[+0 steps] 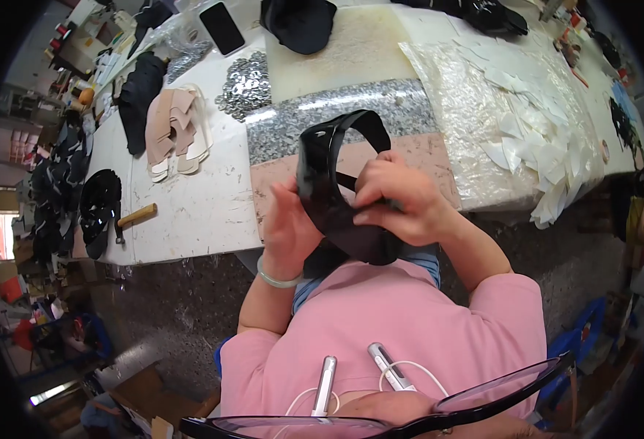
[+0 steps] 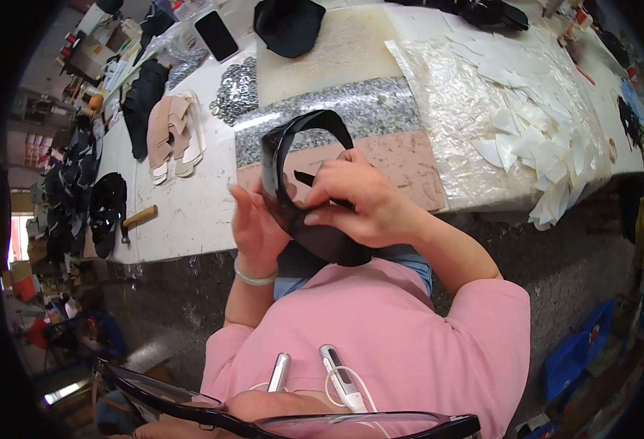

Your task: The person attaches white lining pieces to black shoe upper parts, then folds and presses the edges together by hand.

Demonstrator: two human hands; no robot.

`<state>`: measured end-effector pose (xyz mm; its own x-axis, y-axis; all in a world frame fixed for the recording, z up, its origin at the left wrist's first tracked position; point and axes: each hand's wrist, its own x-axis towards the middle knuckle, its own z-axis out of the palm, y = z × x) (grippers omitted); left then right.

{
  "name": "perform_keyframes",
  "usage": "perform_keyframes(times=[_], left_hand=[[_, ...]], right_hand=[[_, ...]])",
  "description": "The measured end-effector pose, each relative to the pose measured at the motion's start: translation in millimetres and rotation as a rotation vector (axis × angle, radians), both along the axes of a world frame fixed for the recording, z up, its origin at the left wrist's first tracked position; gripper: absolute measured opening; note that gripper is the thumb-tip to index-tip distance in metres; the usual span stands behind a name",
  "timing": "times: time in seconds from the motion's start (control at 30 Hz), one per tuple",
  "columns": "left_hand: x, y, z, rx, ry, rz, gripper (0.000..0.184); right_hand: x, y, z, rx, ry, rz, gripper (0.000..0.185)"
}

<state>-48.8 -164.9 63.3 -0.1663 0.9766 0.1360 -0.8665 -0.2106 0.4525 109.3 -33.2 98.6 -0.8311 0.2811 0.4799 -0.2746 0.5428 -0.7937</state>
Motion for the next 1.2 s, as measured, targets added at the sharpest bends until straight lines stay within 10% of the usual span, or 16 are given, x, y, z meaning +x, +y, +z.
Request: perform_keyframes(times=[0.53,0.67,0.7,0.8,0.87,1.0,1.2], left_hand=[[-2,5,25,-0.128,0.584,0.263,0.025],[6,18,30,-0.237,0.915,0.242,0.019],[8,27,36,-0.175,1.052,0.210,0.015],[14,60,54,0.097,1.685,0.075,0.016],[36,86,55,0.291,1.914,0.028,0.018],[62,118,71,0.305,2.020,-0.032,0.031],[38,141,49,0.180,1.688,0.685,0.042]], right_hand=[[1,8,-1,-0.209,0.187,-0.144,0.016],[42,38,0,-0.189,-0.270,-0.123,0.022],[53,48,9,-0.160,-0.476,-0.304,0.034],[87,58,29,0.428,0.032,-0.561,0.070],[92,53,33,0.522,-0.100,-0.156,0.095],[102,84,30,0.320,-0.738,0.009,0.075],[173,207,63,0.042,-0.327,-0.191,0.042]])
